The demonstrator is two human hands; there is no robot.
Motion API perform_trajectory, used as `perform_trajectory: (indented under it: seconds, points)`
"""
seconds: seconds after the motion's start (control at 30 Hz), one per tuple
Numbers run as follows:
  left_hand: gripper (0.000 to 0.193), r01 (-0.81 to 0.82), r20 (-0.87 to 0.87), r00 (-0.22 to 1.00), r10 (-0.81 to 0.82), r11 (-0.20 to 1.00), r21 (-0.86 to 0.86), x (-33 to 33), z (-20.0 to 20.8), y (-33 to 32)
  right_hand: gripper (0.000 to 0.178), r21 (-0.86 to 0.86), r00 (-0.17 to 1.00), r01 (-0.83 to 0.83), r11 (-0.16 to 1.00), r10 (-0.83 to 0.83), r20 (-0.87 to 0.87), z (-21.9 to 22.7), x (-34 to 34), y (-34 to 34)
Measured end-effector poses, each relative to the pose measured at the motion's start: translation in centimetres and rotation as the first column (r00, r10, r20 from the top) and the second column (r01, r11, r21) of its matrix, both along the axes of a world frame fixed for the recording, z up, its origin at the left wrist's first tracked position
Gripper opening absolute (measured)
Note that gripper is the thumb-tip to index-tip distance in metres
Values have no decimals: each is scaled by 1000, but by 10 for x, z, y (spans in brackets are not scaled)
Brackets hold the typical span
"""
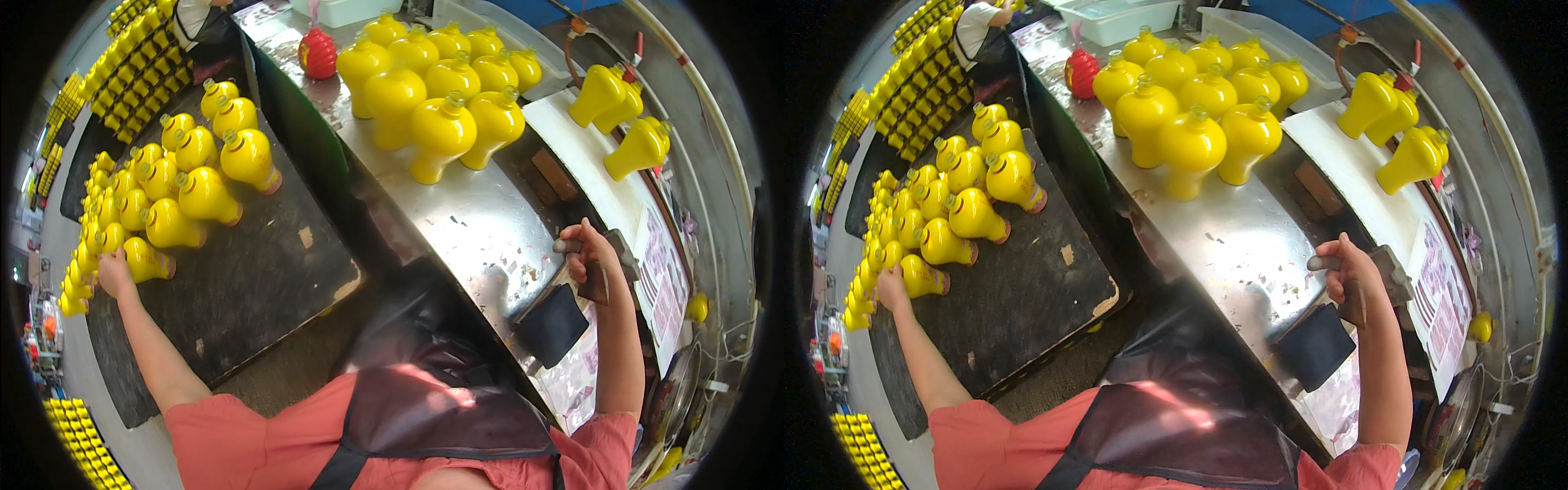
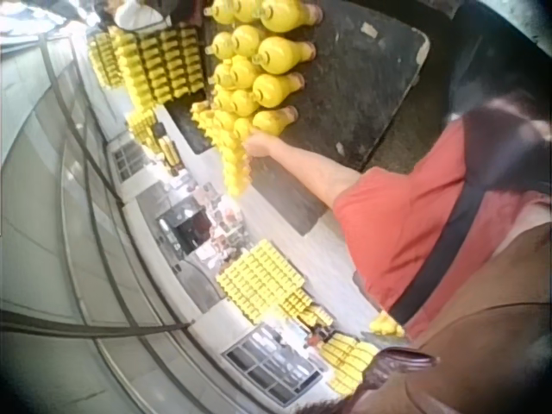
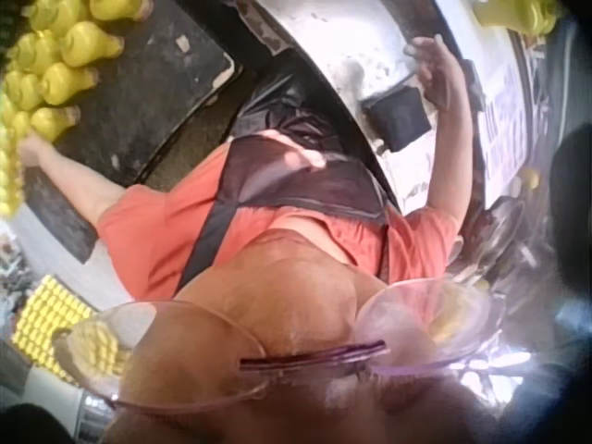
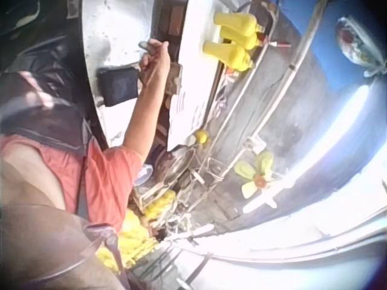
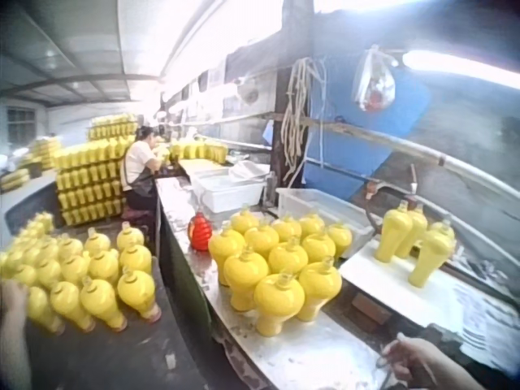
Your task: The person applies decorative stickers to yellow ceramic vases. They peel stickers from a sheet, align them on the vase body, and smooth them down with fingers. The person handles multiple vases one at a time, rotating each to position the sticker before moving to the next.
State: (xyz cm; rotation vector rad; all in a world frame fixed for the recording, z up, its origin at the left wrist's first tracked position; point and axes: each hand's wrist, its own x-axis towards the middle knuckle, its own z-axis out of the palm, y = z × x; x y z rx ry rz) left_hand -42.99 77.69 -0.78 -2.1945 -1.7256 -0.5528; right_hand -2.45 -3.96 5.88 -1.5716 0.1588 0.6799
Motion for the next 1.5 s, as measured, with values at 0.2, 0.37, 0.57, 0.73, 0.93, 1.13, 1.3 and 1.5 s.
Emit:
perform_trajectory:
  seconds: [0.2, 0.37, 0.57, 0.73, 0.93, 1.13, 1.3, 1.5]
  points:
    - [43, -115, -37, 992, 121, 986, 123, 43, 32, -43, 56, 30, 999, 48, 998, -47, -20, -6, -14, -7]
    - [31, 546, 395, 691, -606, 795, 264, 186, 58, -162, 63, 144, 997, -4, 990, 15, -76, -17, -44, -4]
    - [30, 945, 556, -31, -831, 157, 288, 380, 41, -378, 42, 184, 975, -202, 962, 216, -60, -16, -89, 2]
    - [40, 978, 418, 121, -900, 180, 105, 456, 52, -443, 33, 134, 989, -113, 985, 124, -76, -18, -118, -32]
    - [24, 964, 283, -174, -943, -105, 244, 425, 63, -492, 31, 139, 991, 123, 983, -115, -69, -31, -148, -84]
    - [21, 934, 591, -314, -743, -352, 53, 396, 126, -559, 20, -115, 941, 199, 973, -157, 300, -31, -136, -87]
    - [19, 770, 778, -311, -545, -625, -131, 410, 138, -645, 44, -150, 804, 313, 938, -178, 567, -11, -133, -79]
    - [32, 554, 957, -6, -289, -798, -238, 438, 77, -757, 99, -102, 761, 505, 857, -386, 521, -37, -116, -90]
